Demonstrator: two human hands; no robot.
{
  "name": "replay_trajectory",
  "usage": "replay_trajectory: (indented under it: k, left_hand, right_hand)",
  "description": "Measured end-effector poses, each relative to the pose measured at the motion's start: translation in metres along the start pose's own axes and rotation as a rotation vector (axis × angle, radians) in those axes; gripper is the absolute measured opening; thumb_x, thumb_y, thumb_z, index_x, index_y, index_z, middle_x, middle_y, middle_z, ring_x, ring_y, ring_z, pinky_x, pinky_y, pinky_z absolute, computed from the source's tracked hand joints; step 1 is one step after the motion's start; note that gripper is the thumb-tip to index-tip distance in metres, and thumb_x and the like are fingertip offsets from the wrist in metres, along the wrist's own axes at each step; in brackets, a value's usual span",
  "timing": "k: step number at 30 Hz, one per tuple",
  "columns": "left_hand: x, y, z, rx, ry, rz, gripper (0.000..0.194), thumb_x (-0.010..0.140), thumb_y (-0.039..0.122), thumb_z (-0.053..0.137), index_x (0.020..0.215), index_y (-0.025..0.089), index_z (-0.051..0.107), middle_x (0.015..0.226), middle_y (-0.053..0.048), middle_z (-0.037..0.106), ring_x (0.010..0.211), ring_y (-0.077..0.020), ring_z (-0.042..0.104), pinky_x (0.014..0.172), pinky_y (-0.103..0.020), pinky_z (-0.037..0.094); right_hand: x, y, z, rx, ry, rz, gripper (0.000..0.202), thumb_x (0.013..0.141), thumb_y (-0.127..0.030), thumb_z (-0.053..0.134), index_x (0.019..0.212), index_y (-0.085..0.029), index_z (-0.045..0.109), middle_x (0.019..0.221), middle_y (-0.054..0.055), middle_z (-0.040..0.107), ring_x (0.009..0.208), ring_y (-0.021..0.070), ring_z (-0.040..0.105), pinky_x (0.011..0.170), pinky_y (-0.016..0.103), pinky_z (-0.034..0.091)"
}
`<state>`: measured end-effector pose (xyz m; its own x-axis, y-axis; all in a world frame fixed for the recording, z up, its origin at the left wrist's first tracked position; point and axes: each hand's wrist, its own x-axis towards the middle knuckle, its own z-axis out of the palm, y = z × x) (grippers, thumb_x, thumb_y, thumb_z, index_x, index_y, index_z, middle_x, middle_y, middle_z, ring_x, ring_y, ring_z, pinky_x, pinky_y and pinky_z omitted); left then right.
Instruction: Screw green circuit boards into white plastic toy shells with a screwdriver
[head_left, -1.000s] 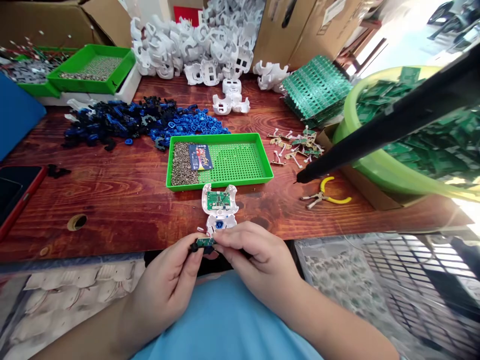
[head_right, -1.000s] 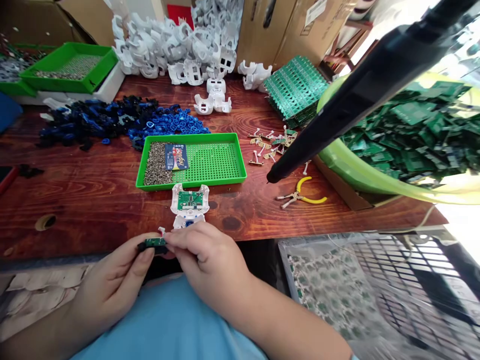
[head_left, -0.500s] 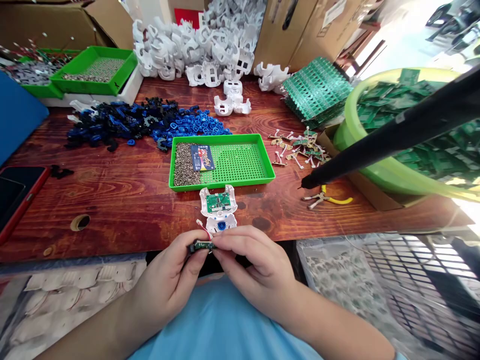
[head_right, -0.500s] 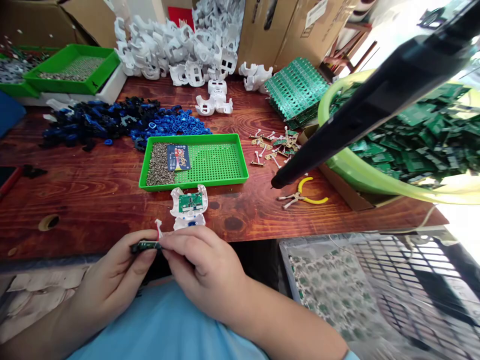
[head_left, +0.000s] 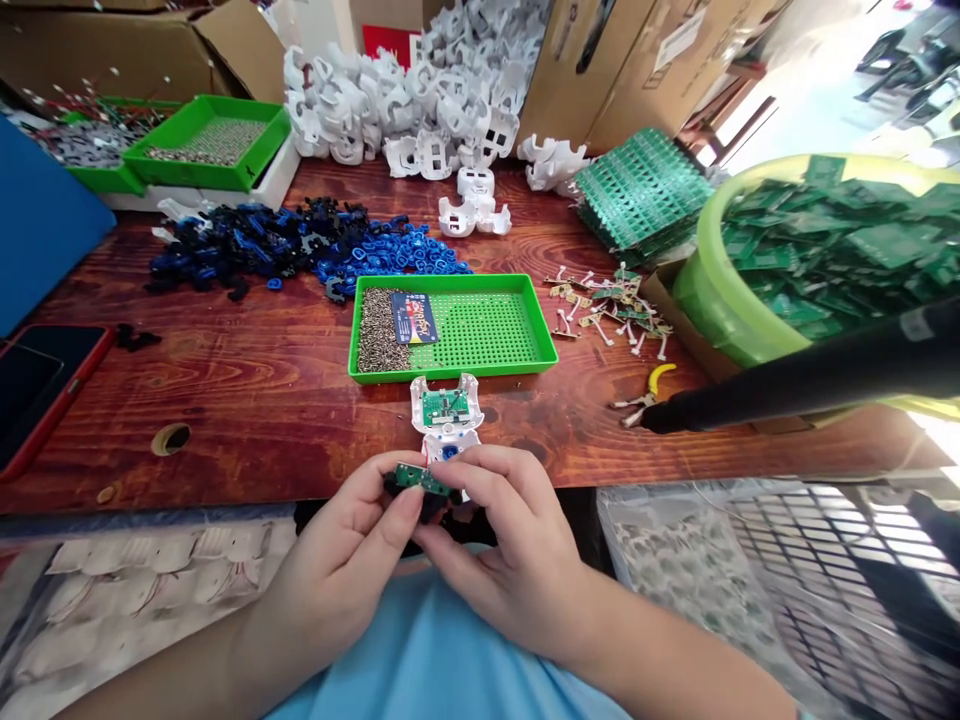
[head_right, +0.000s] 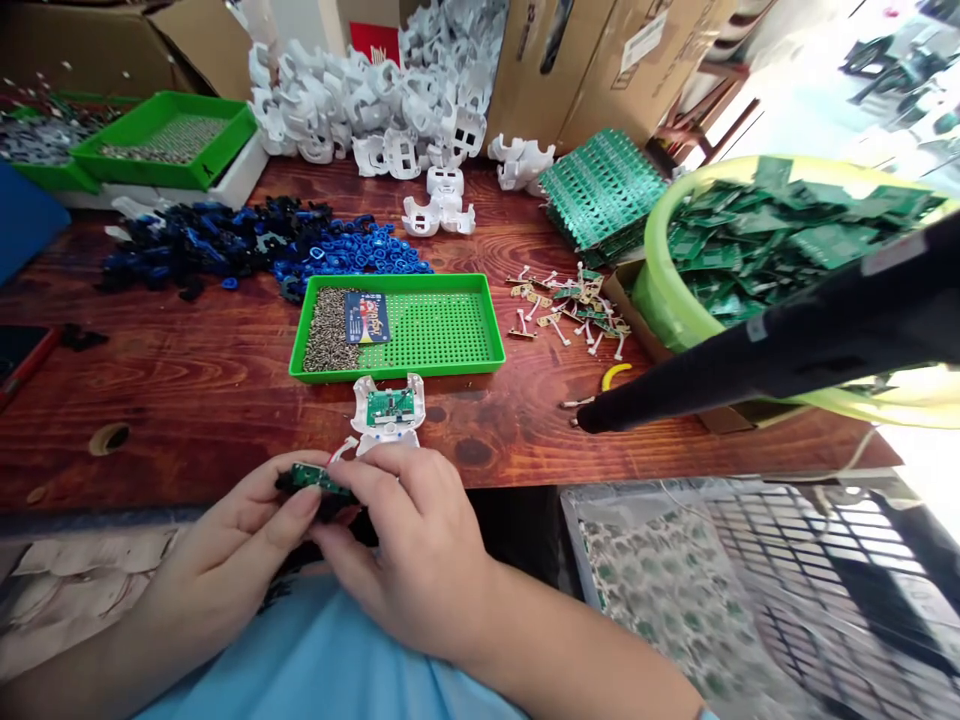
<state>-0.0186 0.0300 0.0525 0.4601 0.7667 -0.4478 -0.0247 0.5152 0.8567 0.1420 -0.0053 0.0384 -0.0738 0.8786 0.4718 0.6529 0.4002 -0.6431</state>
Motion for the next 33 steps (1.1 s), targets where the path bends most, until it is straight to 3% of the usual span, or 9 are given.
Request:
replay_trajectory:
  k: [8, 13, 18, 25, 30, 33]
  left_hand:
    - [0.001, -0.005, -0.004, 0.121, -0.041, 0.190, 0.035, 0.089, 0.034, 0.054, 0.123, 0.028, 0.055, 0.123, -0.002, 0.066, 0.106, -0.0187, 0.065, 0.083, -0.020, 0.056]
    - [0.002, -0.010, -0.015, 0.290, -0.092, 0.335, 0.036, 0.092, 0.024, 0.049, 0.127, 0.034, 0.052, 0.129, 0.003, 0.061, 0.114, -0.0147, 0.059, 0.097, -0.019, 0.047]
    - [0.007, -0.012, -0.021, 0.334, -0.100, 0.313, 0.037, 0.093, 0.025, 0.046, 0.129, 0.033, 0.049, 0.128, 0.002, 0.062, 0.113, -0.0148, 0.060, 0.095, -0.019, 0.048]
    - [0.016, -0.009, -0.014, 0.255, 0.044, 0.266, 0.026, 0.089, 0.030, 0.053, 0.113, 0.030, 0.061, 0.118, 0.001, 0.067, 0.116, -0.0193, 0.058, 0.090, -0.023, 0.052]
    - [0.021, -0.011, -0.012, 0.158, -0.041, 0.265, 0.027, 0.091, 0.027, 0.048, 0.117, 0.028, 0.056, 0.120, 0.000, 0.065, 0.108, -0.0146, 0.061, 0.092, -0.021, 0.049]
    - [0.020, -0.007, -0.015, 0.225, -0.131, 0.190, 0.035, 0.092, 0.033, 0.045, 0.128, 0.030, 0.046, 0.119, 0.000, 0.065, 0.104, -0.0151, 0.062, 0.090, -0.022, 0.049]
  right_hand:
    - [0.003, 0.002, -0.008, -0.013, 0.021, -0.092, 0.039, 0.077, -0.021, 0.068, 0.113, -0.021, 0.052, 0.097, 0.007, 0.062, 0.090, 0.0177, 0.060, 0.074, 0.031, 0.055]
    - [0.008, 0.004, -0.009, 0.005, -0.044, -0.114, 0.036, 0.076, -0.023, 0.069, 0.109, -0.020, 0.054, 0.095, 0.007, 0.064, 0.087, 0.0176, 0.062, 0.072, 0.031, 0.054]
    - [0.009, 0.007, -0.007, -0.034, -0.101, -0.127, 0.035, 0.078, -0.024, 0.068, 0.110, -0.018, 0.054, 0.097, 0.007, 0.065, 0.089, 0.0176, 0.062, 0.074, 0.031, 0.055]
    - [0.014, 0.011, -0.006, -0.121, -0.146, -0.128, 0.035, 0.078, -0.023, 0.066, 0.111, -0.018, 0.054, 0.104, 0.009, 0.061, 0.097, 0.0186, 0.060, 0.082, 0.032, 0.055]
    - [0.016, 0.013, -0.003, -0.110, -0.196, -0.074, 0.036, 0.079, -0.025, 0.065, 0.112, -0.020, 0.052, 0.105, 0.009, 0.059, 0.098, 0.0200, 0.059, 0.080, 0.035, 0.055]
    - [0.014, 0.018, -0.003, -0.049, -0.200, -0.026, 0.038, 0.077, -0.022, 0.065, 0.112, -0.021, 0.051, 0.106, 0.009, 0.057, 0.099, 0.0196, 0.058, 0.080, 0.034, 0.054]
